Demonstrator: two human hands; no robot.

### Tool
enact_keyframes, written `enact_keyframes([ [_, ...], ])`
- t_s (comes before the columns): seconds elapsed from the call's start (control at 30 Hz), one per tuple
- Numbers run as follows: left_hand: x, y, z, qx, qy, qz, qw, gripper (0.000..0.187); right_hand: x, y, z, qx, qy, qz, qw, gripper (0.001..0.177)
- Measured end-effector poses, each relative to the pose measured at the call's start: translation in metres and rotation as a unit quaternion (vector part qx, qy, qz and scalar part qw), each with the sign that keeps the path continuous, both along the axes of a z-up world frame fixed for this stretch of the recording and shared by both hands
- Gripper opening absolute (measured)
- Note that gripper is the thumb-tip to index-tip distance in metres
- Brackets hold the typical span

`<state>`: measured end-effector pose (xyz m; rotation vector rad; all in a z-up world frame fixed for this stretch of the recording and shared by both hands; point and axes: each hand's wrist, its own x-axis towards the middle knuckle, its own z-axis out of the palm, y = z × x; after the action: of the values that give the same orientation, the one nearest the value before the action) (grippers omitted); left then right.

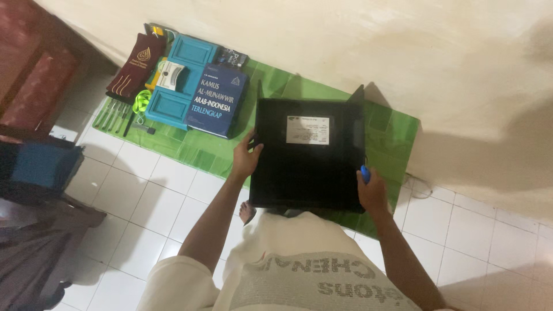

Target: The person uses a blue-handled brush to wipe the interior and exterior surfaces of a black rectangular box. They rotate the box to access different sides and continue brushing until the end of the clip.

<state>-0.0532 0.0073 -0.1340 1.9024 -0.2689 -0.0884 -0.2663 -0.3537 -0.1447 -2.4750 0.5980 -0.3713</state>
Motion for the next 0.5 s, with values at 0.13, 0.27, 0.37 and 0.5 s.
enact_keyframes([
  [0.13, -0.030, 0.002, 0.027, 0.028, 0.090, 0.055, 0.994, 0.070, -0.001, 0.005, 0.019, 0.061, 0.055, -0.038, 0.996, 0.039],
  [0.27, -0.067, -0.017, 0.072, 0.160, -0.113, 0.049, 0.979, 0.070, 0.003, 0.009, 0.022, 0.114, 0.012, -0.043, 0.992, 0.041],
  [0.37, -0.094, -0.052, 0.091, 0.168, -0.154, -0.035, 0.973, 0.067, 0.003, 0.007, 0.013, 0.128, 0.052, -0.095, 0.986, 0.047],
  [0.5, -0.125, -0.103, 0.099, 0.204, -0.133, -0.201, 0.949, 0.063, 0.004, 0.000, -0.004, 0.122, -0.011, -0.072, 0.990, 0.049],
])
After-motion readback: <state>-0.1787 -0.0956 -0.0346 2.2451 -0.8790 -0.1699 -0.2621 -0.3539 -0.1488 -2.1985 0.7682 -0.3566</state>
